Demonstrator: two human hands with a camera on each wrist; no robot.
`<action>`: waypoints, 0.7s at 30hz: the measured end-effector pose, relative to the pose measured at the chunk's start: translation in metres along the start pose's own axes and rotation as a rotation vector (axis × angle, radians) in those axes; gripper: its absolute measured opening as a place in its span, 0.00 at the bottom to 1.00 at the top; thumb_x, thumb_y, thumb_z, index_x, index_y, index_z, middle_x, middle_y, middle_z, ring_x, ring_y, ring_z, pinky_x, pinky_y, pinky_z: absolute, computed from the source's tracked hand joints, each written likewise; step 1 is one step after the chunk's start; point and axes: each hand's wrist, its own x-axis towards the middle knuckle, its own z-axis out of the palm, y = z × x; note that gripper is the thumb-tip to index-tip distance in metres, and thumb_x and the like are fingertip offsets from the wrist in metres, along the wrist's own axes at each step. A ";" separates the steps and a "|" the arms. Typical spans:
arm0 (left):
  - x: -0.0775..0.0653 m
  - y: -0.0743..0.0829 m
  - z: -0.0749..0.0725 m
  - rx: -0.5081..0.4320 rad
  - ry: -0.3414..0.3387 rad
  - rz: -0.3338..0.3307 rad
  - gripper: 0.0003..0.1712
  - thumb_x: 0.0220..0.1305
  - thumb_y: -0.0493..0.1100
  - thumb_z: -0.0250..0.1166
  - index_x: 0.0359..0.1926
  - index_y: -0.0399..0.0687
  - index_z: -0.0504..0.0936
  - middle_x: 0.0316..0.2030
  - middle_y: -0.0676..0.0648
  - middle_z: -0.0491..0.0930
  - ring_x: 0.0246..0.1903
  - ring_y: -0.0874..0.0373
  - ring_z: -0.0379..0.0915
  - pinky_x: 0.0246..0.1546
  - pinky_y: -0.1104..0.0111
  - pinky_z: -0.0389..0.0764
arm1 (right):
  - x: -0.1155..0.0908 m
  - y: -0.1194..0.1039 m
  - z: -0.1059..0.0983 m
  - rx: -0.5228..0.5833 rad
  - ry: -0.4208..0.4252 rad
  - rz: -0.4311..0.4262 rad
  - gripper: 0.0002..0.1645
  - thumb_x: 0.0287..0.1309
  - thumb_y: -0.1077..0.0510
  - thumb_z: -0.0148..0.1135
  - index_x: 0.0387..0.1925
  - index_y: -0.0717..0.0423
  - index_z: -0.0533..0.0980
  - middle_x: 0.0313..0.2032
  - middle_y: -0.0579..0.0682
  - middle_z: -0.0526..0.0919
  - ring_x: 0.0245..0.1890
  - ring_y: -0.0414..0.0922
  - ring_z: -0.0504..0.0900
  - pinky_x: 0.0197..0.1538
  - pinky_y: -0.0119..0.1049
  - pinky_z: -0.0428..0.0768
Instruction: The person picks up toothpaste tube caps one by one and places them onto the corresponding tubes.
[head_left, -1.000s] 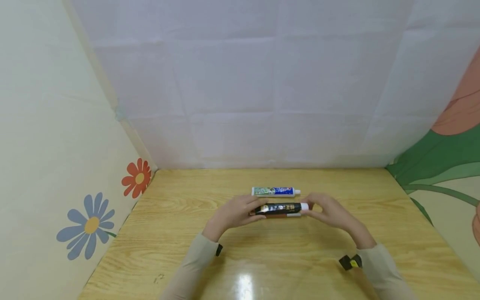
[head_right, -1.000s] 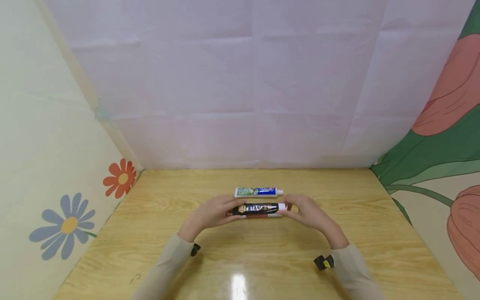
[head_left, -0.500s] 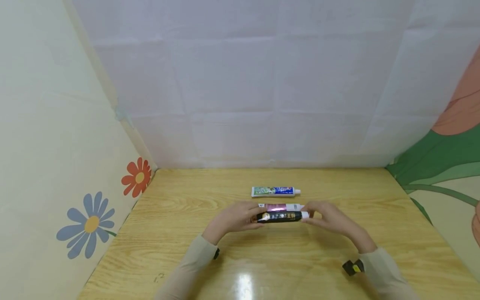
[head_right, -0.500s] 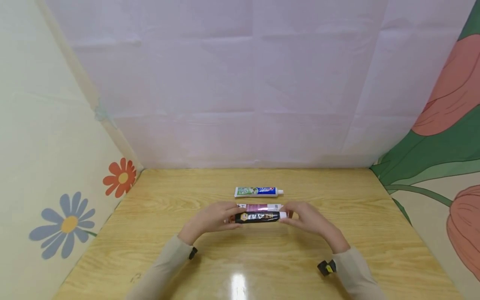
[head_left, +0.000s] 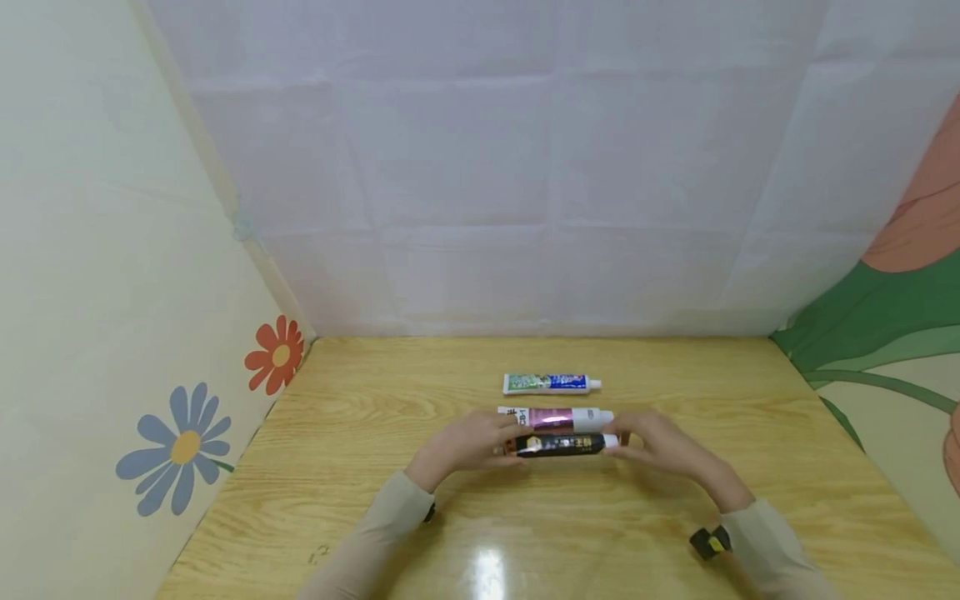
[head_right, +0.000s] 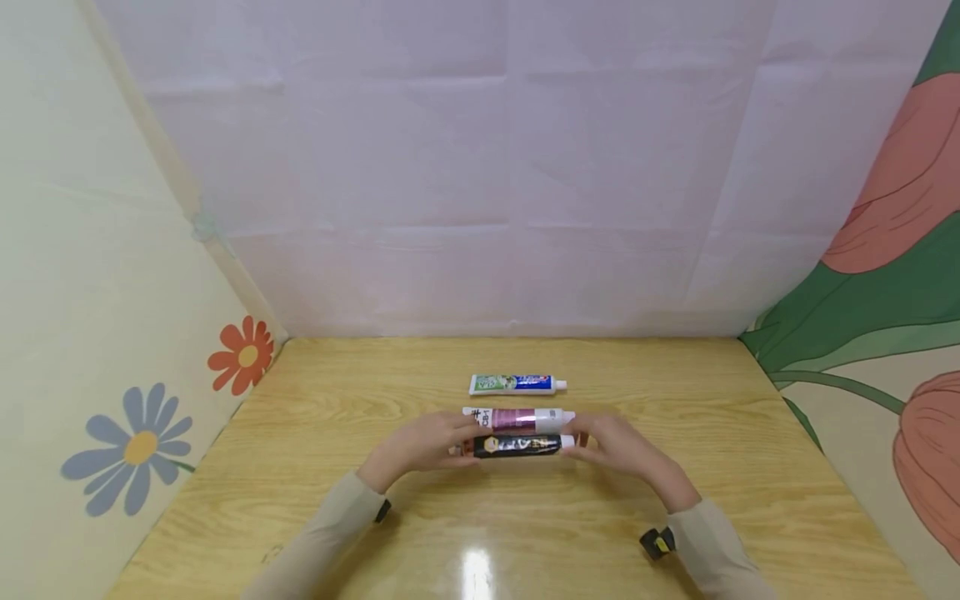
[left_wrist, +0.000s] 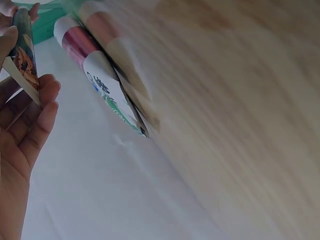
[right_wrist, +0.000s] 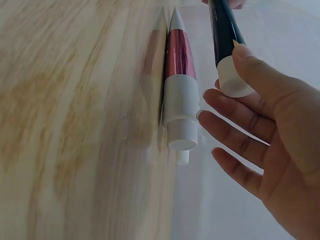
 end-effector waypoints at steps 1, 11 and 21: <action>0.000 0.000 0.000 -0.002 -0.016 -0.009 0.29 0.59 0.60 0.61 0.57 0.50 0.75 0.35 0.56 0.77 0.30 0.68 0.71 0.35 0.78 0.77 | 0.000 0.000 0.000 0.000 -0.002 -0.001 0.14 0.55 0.45 0.61 0.40 0.46 0.79 0.32 0.34 0.80 0.31 0.29 0.75 0.35 0.33 0.80; 0.000 0.001 0.004 -0.031 -0.093 -0.040 0.30 0.61 0.63 0.57 0.56 0.49 0.75 0.46 0.52 0.79 0.43 0.61 0.77 0.48 0.71 0.78 | -0.003 0.000 0.004 0.019 -0.040 0.000 0.12 0.54 0.48 0.64 0.40 0.47 0.79 0.29 0.33 0.78 0.27 0.29 0.73 0.31 0.30 0.78; 0.000 0.003 0.005 0.015 -0.145 -0.032 0.30 0.61 0.65 0.54 0.56 0.51 0.75 0.49 0.50 0.79 0.45 0.60 0.77 0.48 0.70 0.78 | -0.005 0.003 0.007 -0.026 -0.031 -0.037 0.14 0.52 0.47 0.65 0.38 0.48 0.80 0.33 0.37 0.80 0.30 0.30 0.74 0.34 0.31 0.78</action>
